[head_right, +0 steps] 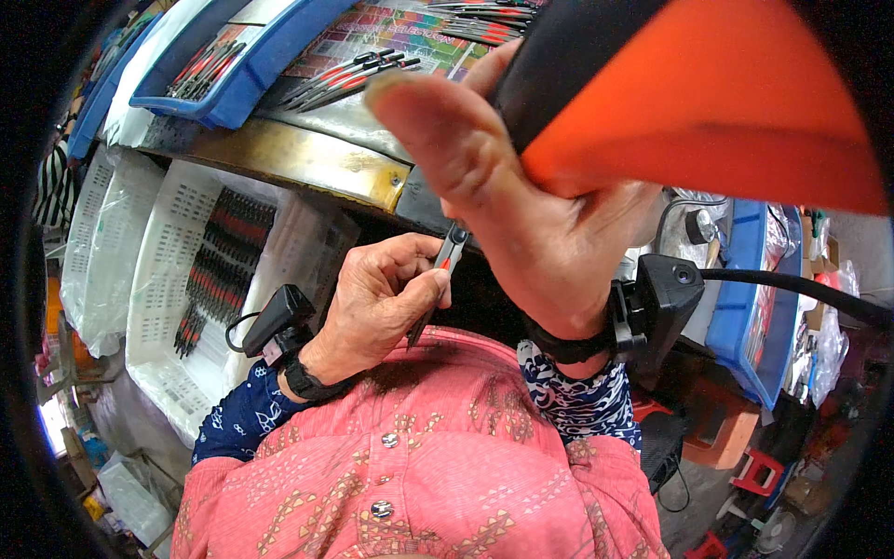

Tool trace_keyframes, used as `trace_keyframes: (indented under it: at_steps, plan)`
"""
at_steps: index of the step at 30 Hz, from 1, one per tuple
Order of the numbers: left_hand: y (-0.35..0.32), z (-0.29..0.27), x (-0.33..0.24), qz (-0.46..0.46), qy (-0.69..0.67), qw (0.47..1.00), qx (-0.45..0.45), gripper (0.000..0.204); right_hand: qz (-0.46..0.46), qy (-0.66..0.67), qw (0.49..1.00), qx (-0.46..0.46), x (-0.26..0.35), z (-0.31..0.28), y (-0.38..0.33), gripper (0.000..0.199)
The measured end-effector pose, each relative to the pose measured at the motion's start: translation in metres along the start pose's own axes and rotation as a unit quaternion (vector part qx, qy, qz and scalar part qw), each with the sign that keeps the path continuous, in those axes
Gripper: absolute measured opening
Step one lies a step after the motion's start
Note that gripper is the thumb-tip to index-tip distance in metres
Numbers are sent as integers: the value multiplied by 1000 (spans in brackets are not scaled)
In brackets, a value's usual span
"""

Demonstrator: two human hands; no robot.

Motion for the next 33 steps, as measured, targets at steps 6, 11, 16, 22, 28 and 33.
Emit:
trace_keyframes:
  at_steps: [6,11,16,22,28,33]
  plan:
    - [-1,-2,2,-36,-11,999,10,16,1,33,999,19,-1,3,1,37]
    - [0,0,0,-25,-13,1000,7,16,6,40,999,8,-6,0,-4,42]
    - [-1,1,1,-33,-62,998,7,17,-45,29,996,67,1,4,0,47]
    - [1,0,3,-31,-63,997,16,20,-27,42,998,36,-1,-11,-7,51]
    - [-4,-1,7,-47,-105,993,6,21,-30,50,998,10,2,-23,-20,44]
    - [-8,-10,2,-66,-95,993,-16,15,87,-2,996,-22,-19,-25,-38,23]
Point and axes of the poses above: each hand's wrist, its own y-axis towards the middle knuckle, its own z-axis out of the palm, x = y × z, the point moved 10 cm from there along y, towards the middle knuckle, and after that the axes turned 13 degrees about z, right-handed, at the moved point
